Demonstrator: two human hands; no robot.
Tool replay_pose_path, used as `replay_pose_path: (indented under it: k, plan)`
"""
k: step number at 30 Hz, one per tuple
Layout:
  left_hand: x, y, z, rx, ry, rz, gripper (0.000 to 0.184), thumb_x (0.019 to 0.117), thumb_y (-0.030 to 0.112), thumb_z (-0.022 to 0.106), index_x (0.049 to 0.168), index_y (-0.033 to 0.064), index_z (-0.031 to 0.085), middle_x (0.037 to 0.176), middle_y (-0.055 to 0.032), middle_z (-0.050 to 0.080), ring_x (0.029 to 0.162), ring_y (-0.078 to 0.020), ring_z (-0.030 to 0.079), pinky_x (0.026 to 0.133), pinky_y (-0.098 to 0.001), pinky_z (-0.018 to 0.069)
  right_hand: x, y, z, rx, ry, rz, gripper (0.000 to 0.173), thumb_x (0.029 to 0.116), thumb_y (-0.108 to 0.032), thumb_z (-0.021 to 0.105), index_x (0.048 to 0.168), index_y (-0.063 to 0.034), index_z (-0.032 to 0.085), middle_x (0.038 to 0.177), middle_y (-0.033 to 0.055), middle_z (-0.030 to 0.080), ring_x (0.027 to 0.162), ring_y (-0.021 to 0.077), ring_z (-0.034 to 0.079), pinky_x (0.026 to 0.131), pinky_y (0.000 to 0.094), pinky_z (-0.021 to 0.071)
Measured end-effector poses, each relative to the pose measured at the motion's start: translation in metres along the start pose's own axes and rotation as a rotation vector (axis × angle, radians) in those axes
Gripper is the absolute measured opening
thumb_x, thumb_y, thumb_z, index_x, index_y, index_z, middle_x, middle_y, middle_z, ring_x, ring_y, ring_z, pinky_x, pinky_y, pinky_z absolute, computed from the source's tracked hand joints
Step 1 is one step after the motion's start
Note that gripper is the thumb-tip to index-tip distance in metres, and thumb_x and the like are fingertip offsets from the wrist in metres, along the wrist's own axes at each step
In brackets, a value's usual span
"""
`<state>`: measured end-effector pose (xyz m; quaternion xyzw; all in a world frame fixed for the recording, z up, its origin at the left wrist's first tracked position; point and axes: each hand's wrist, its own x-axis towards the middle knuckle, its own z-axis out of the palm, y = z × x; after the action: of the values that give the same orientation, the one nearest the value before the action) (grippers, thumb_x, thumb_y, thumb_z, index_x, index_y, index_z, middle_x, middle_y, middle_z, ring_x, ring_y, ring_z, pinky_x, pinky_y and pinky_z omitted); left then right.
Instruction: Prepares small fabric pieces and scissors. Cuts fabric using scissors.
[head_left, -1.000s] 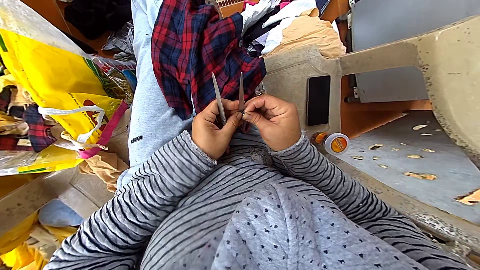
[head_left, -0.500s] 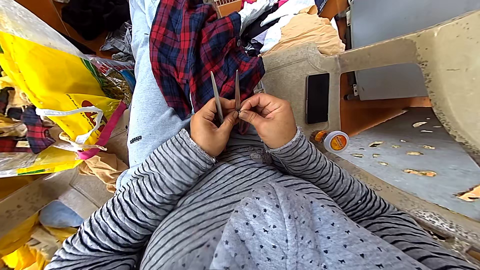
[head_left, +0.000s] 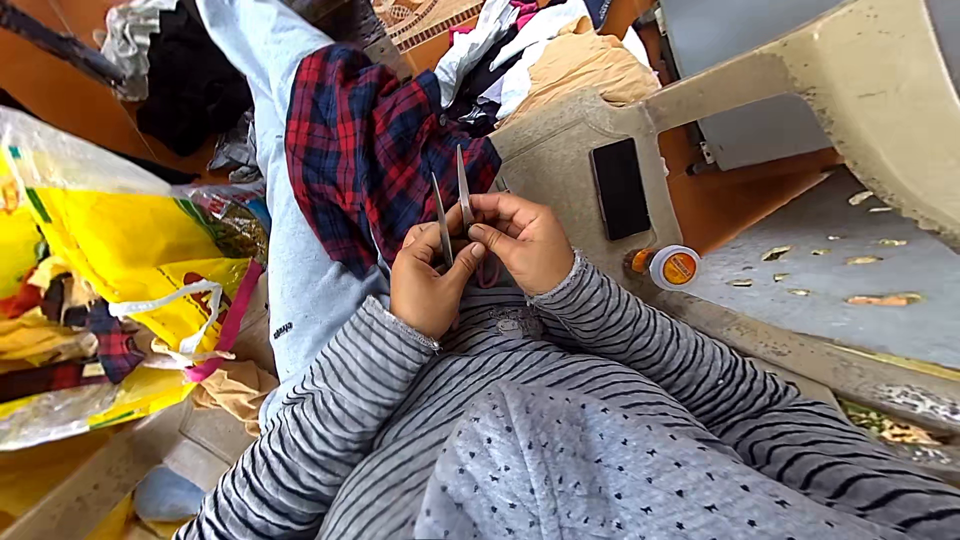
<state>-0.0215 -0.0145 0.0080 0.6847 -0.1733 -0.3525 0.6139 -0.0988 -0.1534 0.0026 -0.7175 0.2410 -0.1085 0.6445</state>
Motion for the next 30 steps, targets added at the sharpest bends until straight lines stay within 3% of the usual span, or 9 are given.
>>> replay_pose_path:
  k: [4, 7, 11, 13, 15, 17, 22, 26, 30]
  plan:
    - [0.016, 0.029, 0.018, 0.010, -0.157, -0.152, 0.057, 0.0964, 0.011, 0.071, 0.149, 0.0053, 0.050, 0.123, -0.0112, 0.066, 0.079, -0.0081, 0.065, 0.069, -0.0229, 0.0555, 0.009, -0.003, -0.020, 0.302, 0.090, 0.267, 0.022, 0.0982, 0.002, 0.058, 0.120, 0.0032, 0.064, 0.097, 0.0045, 0.071, 0.081, 0.0075, 0.069, 0.075, 0.0260, 0.0601]
    - [0.040, 0.057, 0.042, -0.069, -0.243, -0.290, 0.049, 0.1062, 0.022, 0.057, 0.149, 0.0008, 0.045, 0.109, -0.0069, 0.063, 0.069, -0.0040, 0.053, 0.061, -0.0196, 0.0461, 0.019, -0.001, -0.061, 0.395, 0.172, 0.346, 0.018, 0.1031, -0.003, 0.050, 0.117, -0.0036, 0.062, 0.089, -0.0016, 0.069, 0.074, 0.0071, 0.067, 0.071, 0.0270, 0.0603]
    - [0.083, 0.057, 0.087, -0.133, -0.161, -0.632, 0.041, 0.1126, 0.031, 0.033, 0.139, 0.0089, 0.057, 0.108, -0.0057, 0.062, 0.068, -0.0091, 0.050, 0.059, -0.0247, 0.0427, 0.023, 0.047, -0.127, -0.060, 0.251, 0.317, 0.018, 0.0973, 0.000, 0.061, 0.115, 0.0022, 0.064, 0.095, 0.0054, 0.068, 0.074, 0.0079, 0.065, 0.071, 0.0273, 0.0581]
    - [0.101, 0.033, 0.116, -0.102, -0.154, -0.711, 0.042, 0.1130, 0.027, 0.031, 0.142, 0.0084, 0.056, 0.113, -0.0094, 0.060, 0.075, -0.0143, 0.052, 0.064, -0.0294, 0.0456, 0.017, 0.074, -0.150, -0.329, 0.177, 0.356, 0.022, 0.0957, -0.002, 0.065, 0.116, 0.0066, 0.066, 0.098, 0.0157, 0.069, 0.079, 0.0169, 0.065, 0.077, 0.0373, 0.0561]
    - [0.114, 0.000, 0.144, -0.094, -0.202, -0.745, 0.041, 0.1125, 0.022, 0.039, 0.147, 0.0017, 0.049, 0.133, -0.0194, 0.057, 0.107, -0.0252, 0.061, 0.089, -0.0389, 0.0519, 0.009, 0.094, -0.158, -0.445, 0.132, 0.446, 0.023, 0.0962, -0.003, 0.067, 0.116, 0.0071, 0.066, 0.100, 0.0211, 0.069, 0.082, 0.0259, 0.066, 0.080, 0.0468, 0.0549]
    - [0.124, -0.034, 0.168, -0.055, -0.241, -0.794, 0.042, 0.1108, 0.021, 0.042, 0.146, 0.0001, 0.047, 0.140, -0.0189, 0.055, 0.121, -0.0253, 0.059, 0.100, -0.0407, 0.0514, 0.002, 0.108, -0.158, -0.481, 0.149, 0.526, 0.023, 0.0955, -0.004, 0.068, 0.116, 0.0061, 0.067, 0.103, 0.0226, 0.070, 0.088, 0.0312, 0.067, 0.085, 0.0516, 0.0542]
    - [0.122, -0.047, 0.188, -0.083, -0.225, -0.935, 0.037, 0.1036, 0.006, 0.043, 0.140, -0.0039, 0.045, 0.133, -0.0207, 0.053, 0.113, -0.0260, 0.059, 0.093, -0.0405, 0.0522, -0.010, 0.118, -0.162, -0.541, 0.206, 0.627, 0.023, 0.0953, -0.007, 0.070, 0.117, 0.0027, 0.068, 0.103, 0.0201, 0.071, 0.091, 0.0319, 0.070, 0.087, 0.0531, 0.0555]
    - [0.117, -0.047, 0.183, -0.114, -0.322, -0.921, 0.048, 0.0999, -0.001, 0.045, 0.147, -0.0046, 0.038, 0.150, -0.0244, 0.044, 0.131, -0.0315, 0.054, 0.102, -0.0464, 0.0505, -0.008, 0.115, -0.165, -0.615, 0.185, 0.603, 0.025, 0.0961, -0.007, 0.068, 0.119, 0.0023, 0.069, 0.108, 0.0211, 0.072, 0.101, 0.0343, 0.069, 0.096, 0.0547, 0.0515]
    - [0.115, -0.051, 0.182, -0.093, -0.377, -0.895, 0.049, 0.1016, -0.003, 0.046, 0.149, -0.0041, 0.035, 0.156, -0.0245, 0.038, 0.140, -0.0340, 0.046, 0.109, -0.0492, 0.0465, -0.007, 0.119, -0.159, -0.570, 0.207, 0.582, 0.025, 0.0955, -0.006, 0.069, 0.119, 0.0021, 0.069, 0.106, 0.0194, 0.071, 0.093, 0.0298, 0.070, 0.089, 0.0494, 0.0551]
